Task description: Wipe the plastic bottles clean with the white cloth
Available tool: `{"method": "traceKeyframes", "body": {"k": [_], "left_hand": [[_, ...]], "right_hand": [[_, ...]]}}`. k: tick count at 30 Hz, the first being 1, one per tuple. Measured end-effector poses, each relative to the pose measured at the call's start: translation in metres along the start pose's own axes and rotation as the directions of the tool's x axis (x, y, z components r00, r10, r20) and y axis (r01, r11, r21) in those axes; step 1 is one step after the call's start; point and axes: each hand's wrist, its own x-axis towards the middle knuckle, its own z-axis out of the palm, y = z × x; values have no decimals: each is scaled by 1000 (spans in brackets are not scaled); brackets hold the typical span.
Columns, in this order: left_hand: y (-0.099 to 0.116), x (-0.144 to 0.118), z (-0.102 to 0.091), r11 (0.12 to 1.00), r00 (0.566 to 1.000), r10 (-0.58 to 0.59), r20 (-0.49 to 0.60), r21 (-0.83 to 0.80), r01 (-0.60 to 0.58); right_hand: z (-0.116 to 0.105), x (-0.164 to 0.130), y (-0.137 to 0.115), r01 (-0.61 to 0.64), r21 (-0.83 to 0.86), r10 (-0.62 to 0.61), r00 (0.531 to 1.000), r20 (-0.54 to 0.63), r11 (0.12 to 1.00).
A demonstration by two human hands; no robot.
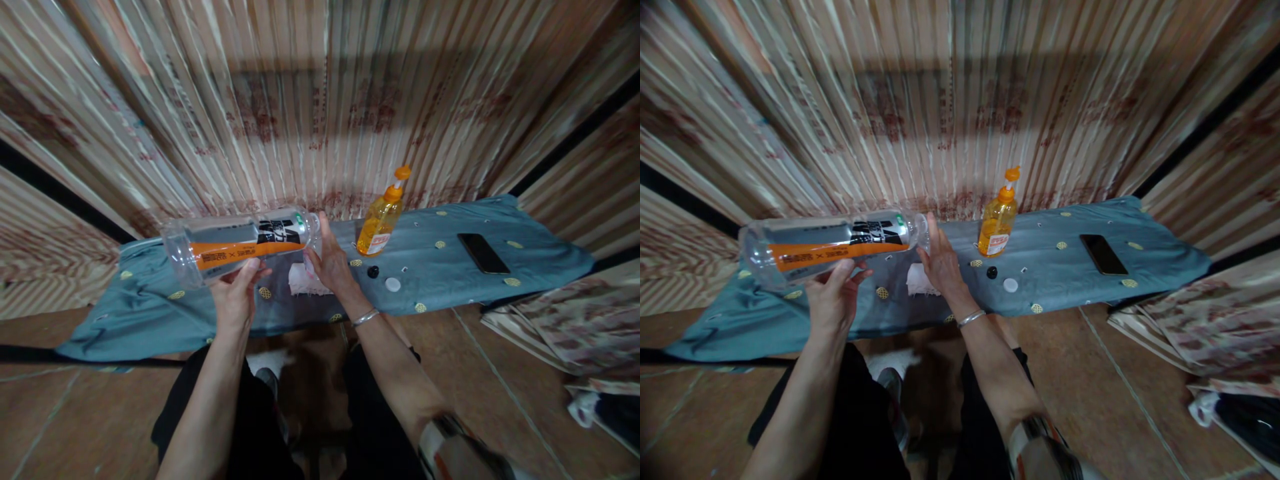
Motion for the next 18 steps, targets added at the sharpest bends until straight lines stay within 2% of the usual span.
{"method": "traceKeyframes", "body": {"k": [7, 18], "left_hand": [[2, 1, -1, 999, 1000, -29, -9, -35, 29], [5, 8, -6, 997, 997, -75, 32, -8, 75]], "right_hand": [[0, 0, -2, -20, 1, 20, 1000, 11, 1000], [2, -1, 2, 27, -13, -27, 999, -23, 1000]]}}
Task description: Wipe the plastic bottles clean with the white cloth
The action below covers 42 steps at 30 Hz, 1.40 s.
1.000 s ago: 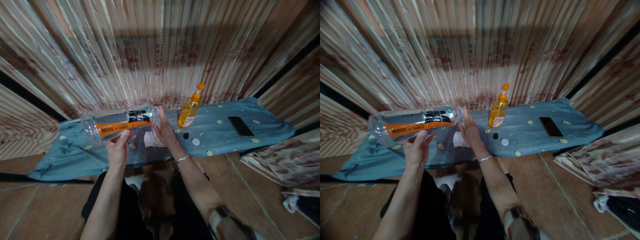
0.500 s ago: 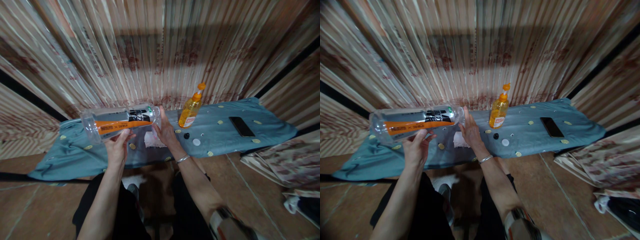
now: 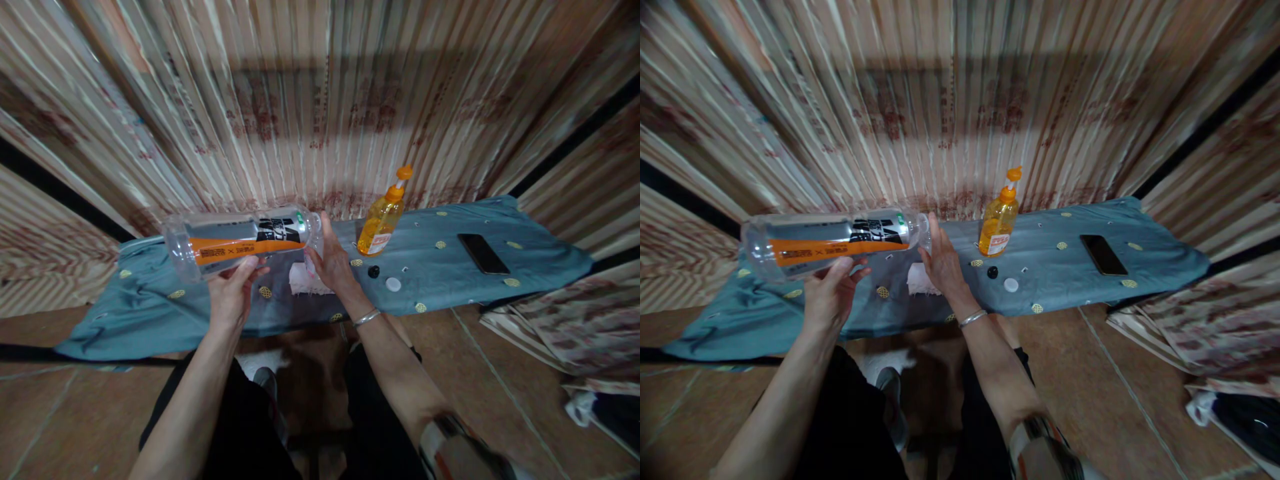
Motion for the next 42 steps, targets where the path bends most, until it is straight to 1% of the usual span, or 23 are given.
{"method": "traceKeyframes", "body": {"k": [5, 10, 19, 26, 30, 36, 42], "left_hand": [[-3, 1, -1, 1000, 1000, 8, 17, -15, -7], [-7, -1, 0, 999, 1000, 30, 8, -23, -30], [-4, -3, 3, 999, 1000, 19, -15, -31, -19], [-3, -3, 2, 998, 998, 56, 29, 19, -56], [-2, -4, 3, 999, 998, 52, 48, 10, -52], [-2, -6, 5, 998, 998, 52, 21, -27, -51], [-3, -7, 6, 997, 997, 68, 31, -24, -68]], "right_hand": [[0, 0, 2, 13, -18, -13, 1000, -4, 1000], [0, 0, 5, 55, -18, -55, 998, -7, 998], [-4, 1, 1, -10, -43, 12, 998, 55, 999], [-3, 0, 0, -27, -46, 29, 999, 45, 999], [-3, 0, -1, -15, -48, 16, 1000, 27, 999], [-5, 1, -2, 3, -42, -2, 999, 32, 999], [-6, 1, -2, 6, -23, -5, 1000, 29, 1000]]}}
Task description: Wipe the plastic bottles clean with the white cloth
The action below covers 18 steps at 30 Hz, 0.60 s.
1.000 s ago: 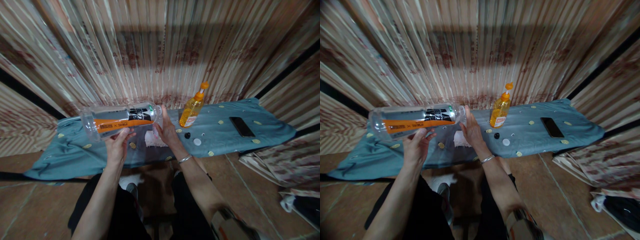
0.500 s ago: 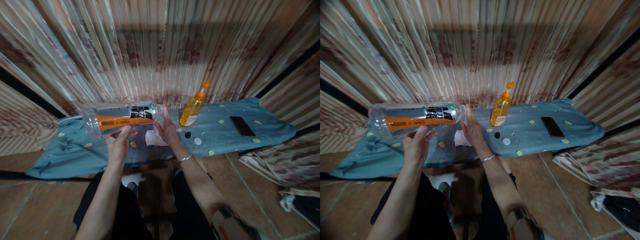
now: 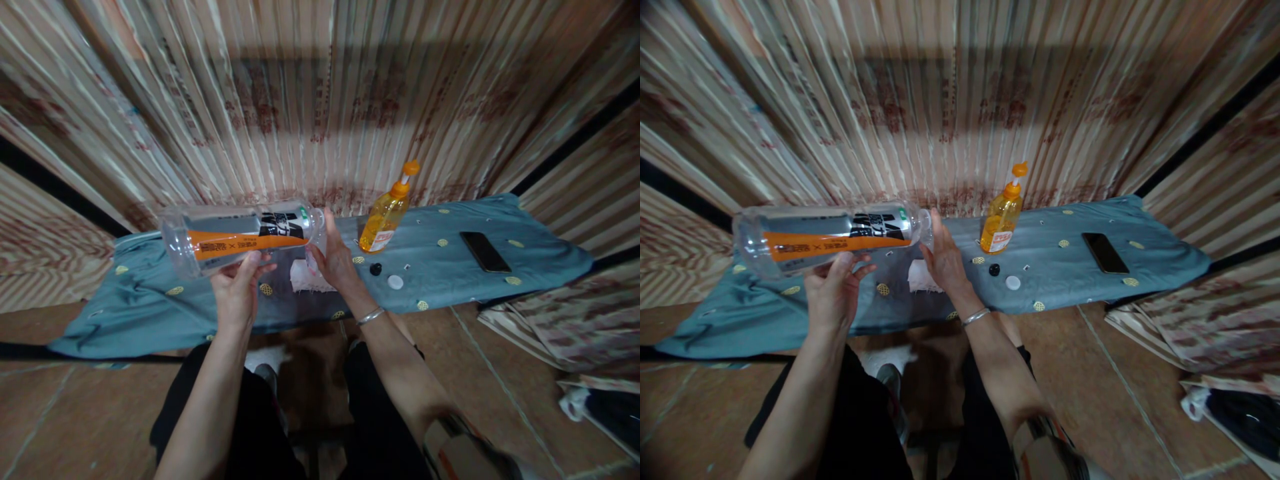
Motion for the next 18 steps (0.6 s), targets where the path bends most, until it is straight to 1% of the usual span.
{"method": "traceKeyframes", "body": {"k": [6, 11, 18], "left_hand": [[-1, -1, 1, 1000, 1000, -1, -18, -29, 0], [-2, -1, 0, 1000, 1000, 8, -13, -30, -9], [1, -2, 4, 998, 999, -14, -28, -64, 13]], "right_hand": [[1, 0, 0, 22, -34, -23, 999, -25, 999], [2, -1, 0, 11, -55, -12, 1000, -23, 998], [3, -1, 1, 17, -47, -19, 999, -48, 999]]}}
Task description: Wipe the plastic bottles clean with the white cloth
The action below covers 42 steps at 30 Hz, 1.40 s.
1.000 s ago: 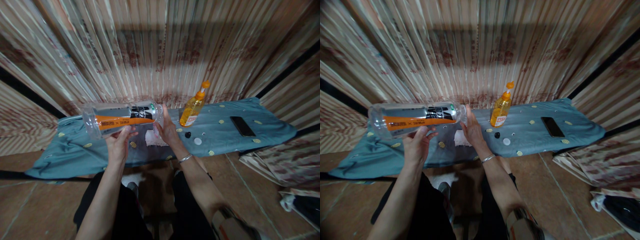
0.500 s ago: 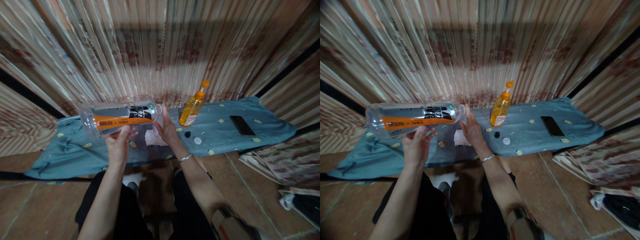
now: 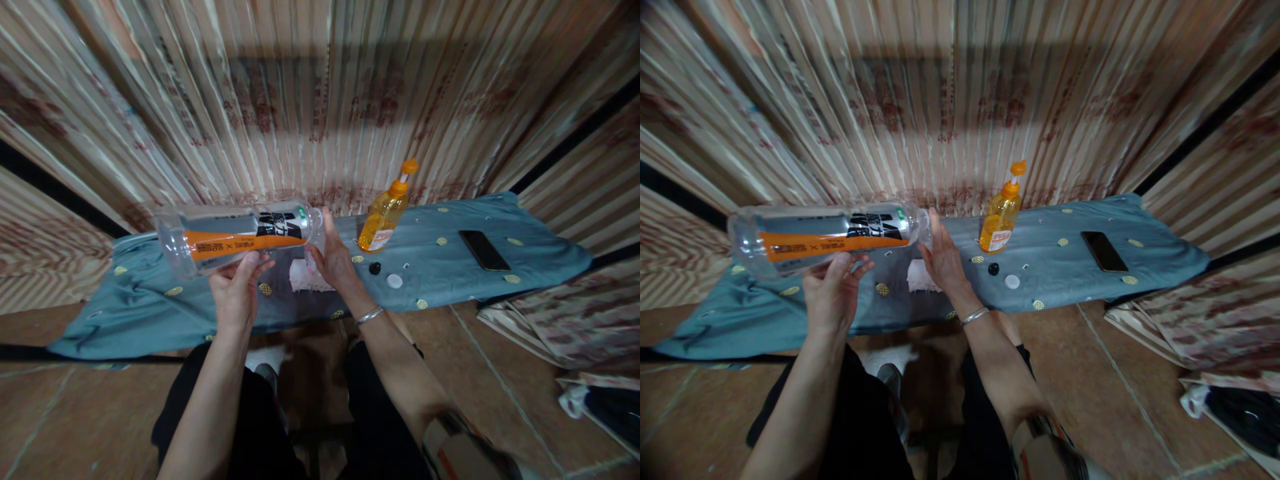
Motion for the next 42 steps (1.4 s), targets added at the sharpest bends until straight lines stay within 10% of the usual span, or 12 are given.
{"method": "traceKeyframes", "body": {"k": [42], "left_hand": [[1, 4, 3, 997, 1000, 11, 13, 70, -12]], "right_hand": [[10, -1, 5, -2, 32, 3, 1000, -27, 999]]}}
